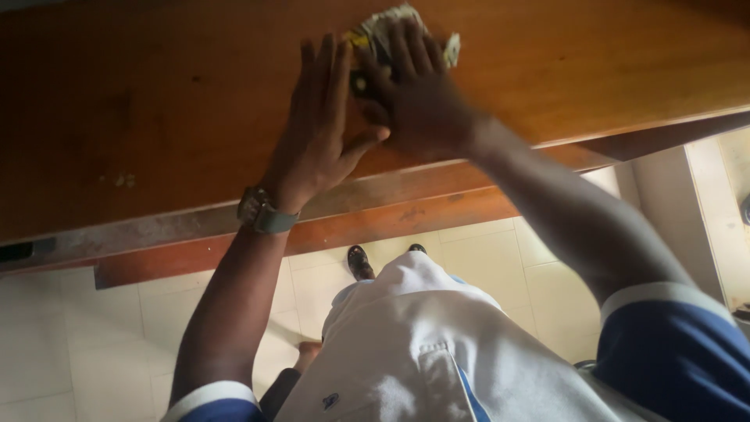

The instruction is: The person wipes a wooden furniture surface with a cloth.

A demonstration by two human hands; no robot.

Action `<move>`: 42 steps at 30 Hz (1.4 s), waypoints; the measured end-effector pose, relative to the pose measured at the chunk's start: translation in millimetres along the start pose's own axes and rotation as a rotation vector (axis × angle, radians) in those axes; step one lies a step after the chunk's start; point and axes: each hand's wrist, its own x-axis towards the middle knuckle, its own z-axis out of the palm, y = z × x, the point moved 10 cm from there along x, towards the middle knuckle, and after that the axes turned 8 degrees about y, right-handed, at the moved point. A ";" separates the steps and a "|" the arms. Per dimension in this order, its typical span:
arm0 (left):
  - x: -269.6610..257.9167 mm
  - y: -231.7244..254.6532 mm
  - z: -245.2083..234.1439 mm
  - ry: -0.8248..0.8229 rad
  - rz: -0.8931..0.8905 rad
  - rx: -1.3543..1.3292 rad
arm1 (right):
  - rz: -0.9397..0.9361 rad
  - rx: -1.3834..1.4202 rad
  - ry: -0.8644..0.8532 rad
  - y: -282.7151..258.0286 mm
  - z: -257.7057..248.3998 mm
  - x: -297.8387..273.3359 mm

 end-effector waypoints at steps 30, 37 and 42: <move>120.8 -203.2 263.1 0.099 0.598 0.259 | 0.106 -0.018 0.378 122.8 -73.6 -96.6; 77.6 -0.6 85.7 -0.104 0.105 0.165 | 0.138 0.068 0.381 108.9 -85.8 -95.5; 17.8 59.9 57.7 -0.237 0.228 0.209 | 0.121 -0.069 0.401 110.4 -80.1 -102.3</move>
